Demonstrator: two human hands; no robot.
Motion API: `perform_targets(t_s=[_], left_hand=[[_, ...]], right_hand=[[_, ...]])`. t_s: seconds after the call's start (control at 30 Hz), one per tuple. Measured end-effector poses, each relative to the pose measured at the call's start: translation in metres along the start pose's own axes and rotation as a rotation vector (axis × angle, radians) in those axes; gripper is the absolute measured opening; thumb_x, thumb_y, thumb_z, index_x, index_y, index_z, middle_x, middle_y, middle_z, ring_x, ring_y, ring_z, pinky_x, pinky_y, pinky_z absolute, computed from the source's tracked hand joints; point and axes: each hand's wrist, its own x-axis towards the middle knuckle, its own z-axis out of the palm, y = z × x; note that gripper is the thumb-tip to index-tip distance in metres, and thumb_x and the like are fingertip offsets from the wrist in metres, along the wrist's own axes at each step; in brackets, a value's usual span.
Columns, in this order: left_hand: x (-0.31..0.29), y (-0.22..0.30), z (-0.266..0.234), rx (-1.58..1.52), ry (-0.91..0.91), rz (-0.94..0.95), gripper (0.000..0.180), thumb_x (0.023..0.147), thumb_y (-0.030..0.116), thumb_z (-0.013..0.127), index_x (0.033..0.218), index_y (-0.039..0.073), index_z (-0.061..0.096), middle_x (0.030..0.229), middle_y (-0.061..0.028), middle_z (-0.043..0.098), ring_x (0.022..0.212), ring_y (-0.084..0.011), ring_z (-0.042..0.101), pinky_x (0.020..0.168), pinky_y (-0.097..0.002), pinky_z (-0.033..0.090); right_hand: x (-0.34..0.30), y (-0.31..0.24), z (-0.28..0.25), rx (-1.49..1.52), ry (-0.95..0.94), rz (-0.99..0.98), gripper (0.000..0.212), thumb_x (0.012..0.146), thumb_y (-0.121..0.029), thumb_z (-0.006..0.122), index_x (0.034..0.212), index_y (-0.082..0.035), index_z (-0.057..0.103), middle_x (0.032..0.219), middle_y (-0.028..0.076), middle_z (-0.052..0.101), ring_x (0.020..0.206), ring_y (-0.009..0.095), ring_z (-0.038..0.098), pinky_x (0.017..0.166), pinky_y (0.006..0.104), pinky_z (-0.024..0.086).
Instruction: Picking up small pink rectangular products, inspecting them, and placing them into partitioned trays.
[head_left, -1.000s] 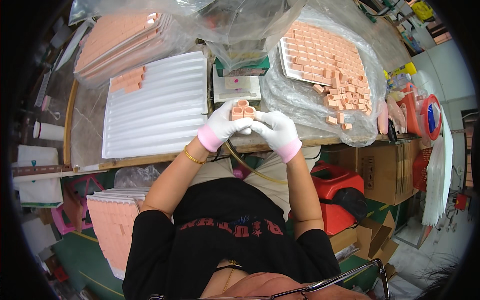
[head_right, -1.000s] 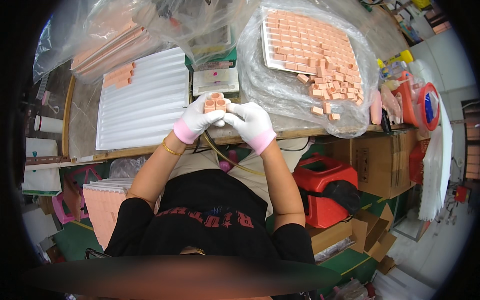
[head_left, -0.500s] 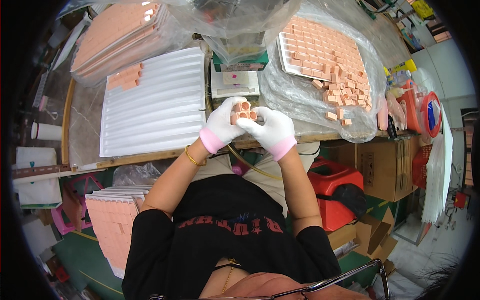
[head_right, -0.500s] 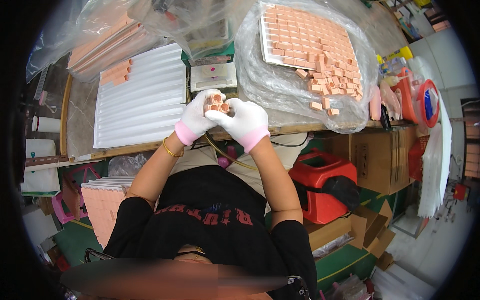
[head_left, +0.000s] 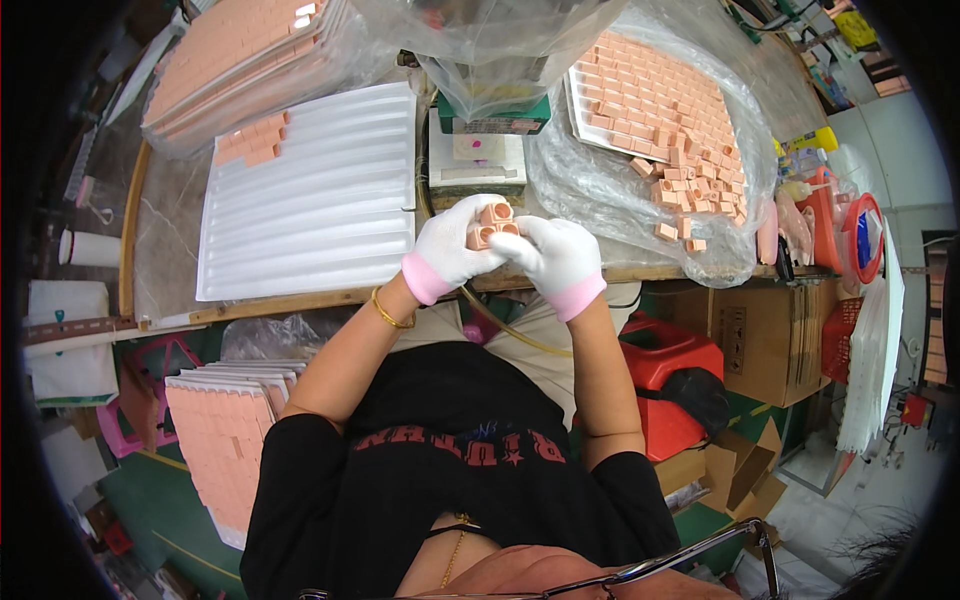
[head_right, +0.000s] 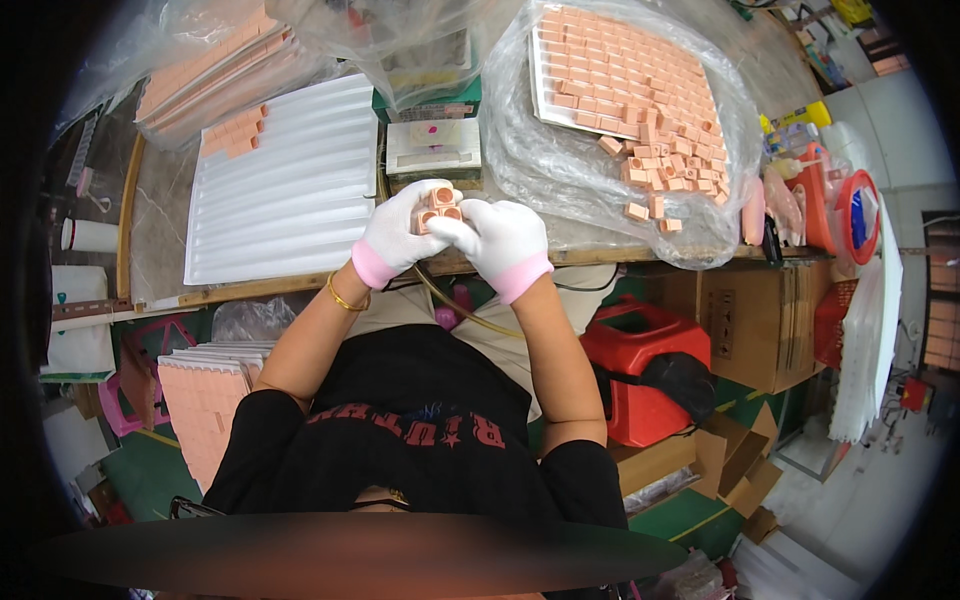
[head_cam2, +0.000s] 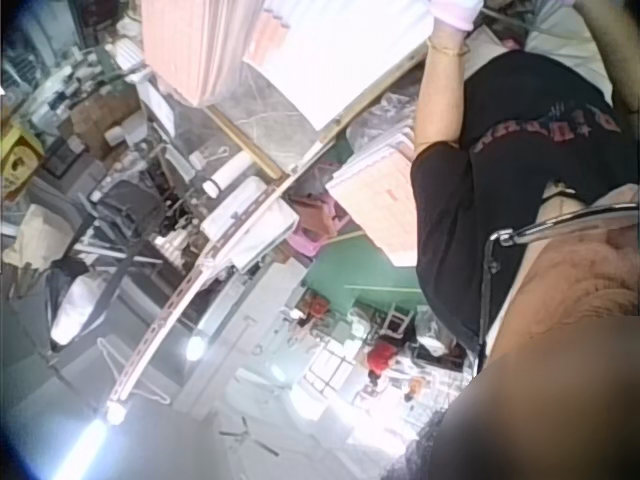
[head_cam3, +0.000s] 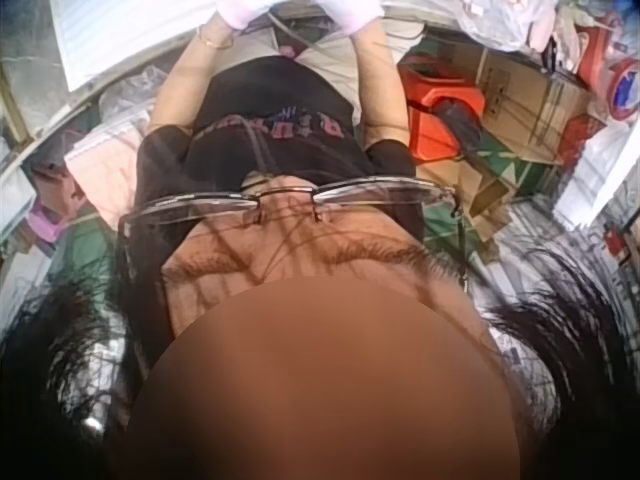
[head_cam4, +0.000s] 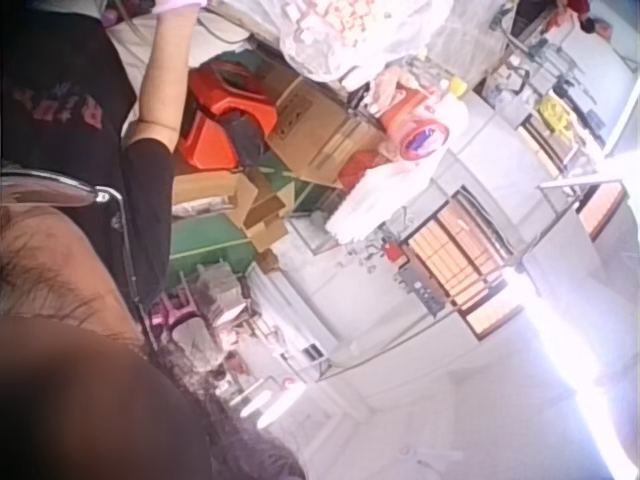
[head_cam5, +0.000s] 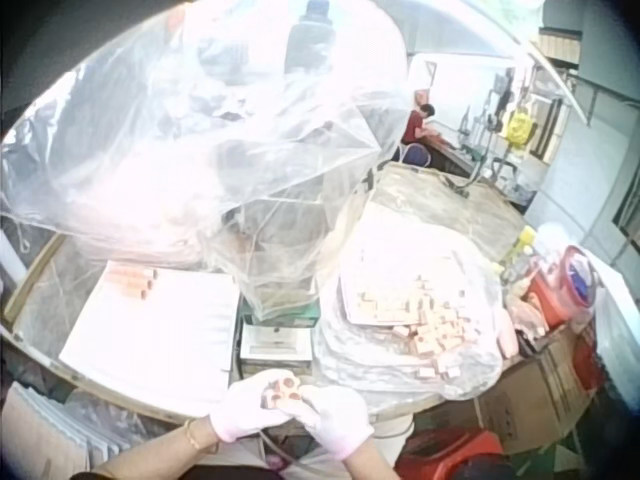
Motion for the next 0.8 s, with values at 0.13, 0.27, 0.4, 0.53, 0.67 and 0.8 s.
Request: perform_targets(t_s=[0.13,0.27,0.4,0.53,0.67,0.8], left_hand=[[0.0,0.004,0.005,-0.121,-0.008,-0.043,0.052,0.075,0.003,0.072,0.122,0.001,0.048,0.114,-0.007,0.06,0.102,-0.0115,0.056,0.09,-0.0272,0.047],[-0.003,0.006,0.004,-0.069,-0.012,0.013,0.052,0.076,0.003,0.071,0.122,0.001,0.048,0.115,-0.0075,0.06,0.101,-0.0109,0.057,0.088,-0.027,0.048],[-0.007,0.013,0.004,-0.128,-0.006,0.044,0.052,0.076,0.002,0.07,0.123,0.001,0.047,0.116,-0.0087,0.06,0.1,-0.0112,0.057,0.087,-0.0271,0.048],[-0.008,0.011,0.002,-0.299,-0.015,-0.077,0.051,0.078,0.001,0.068,0.124,-0.001,0.046,0.114,-0.0116,0.06,0.093,-0.014,0.061,0.079,-0.0269,0.052],[-0.007,0.01,-0.002,-0.497,-0.039,-0.311,0.047,0.081,0.004,0.065,0.124,-0.002,0.046,0.112,-0.0137,0.061,0.086,-0.0157,0.063,0.071,-0.026,0.054],[-0.007,0.003,-0.003,-0.519,-0.061,-0.337,0.046,0.084,0.009,0.064,0.124,-0.003,0.046,0.11,-0.0144,0.061,0.083,-0.016,0.063,0.066,-0.0254,0.053]], right_hand=[[-0.012,0.012,0.005,0.602,0.113,0.146,0.036,0.095,-0.032,0.048,0.09,-0.003,0.069,0.072,0.017,0.065,0.067,0.029,0.063,0.064,0.0336,0.048],[-0.016,0.015,0.0,0.888,0.131,0.347,0.048,0.098,-0.037,0.04,0.092,0.001,0.068,0.074,0.011,0.068,0.069,0.017,0.062,0.068,0.0293,0.048],[-0.018,0.026,-0.006,0.951,0.106,0.495,0.074,0.097,-0.055,0.019,0.096,0.002,0.066,0.073,0.008,0.068,0.069,0.013,0.06,0.068,0.0242,0.043],[-0.022,0.042,0.005,1.424,-0.042,0.534,0.082,0.092,-0.066,0.019,0.116,0.003,0.057,0.096,0.014,0.066,0.088,0.015,0.06,0.07,0.0248,0.044],[-0.023,0.056,0.026,1.847,-0.078,0.426,0.092,0.086,-0.073,0.021,0.127,0.006,0.045,0.113,0.02,0.059,0.098,0.023,0.059,0.078,0.0303,0.047],[-0.027,0.069,0.042,2.248,-0.203,0.355,0.096,0.083,-0.075,0.022,0.13,0.006,0.042,0.123,0.023,0.053,0.104,0.031,0.057,0.087,0.0373,0.047]])
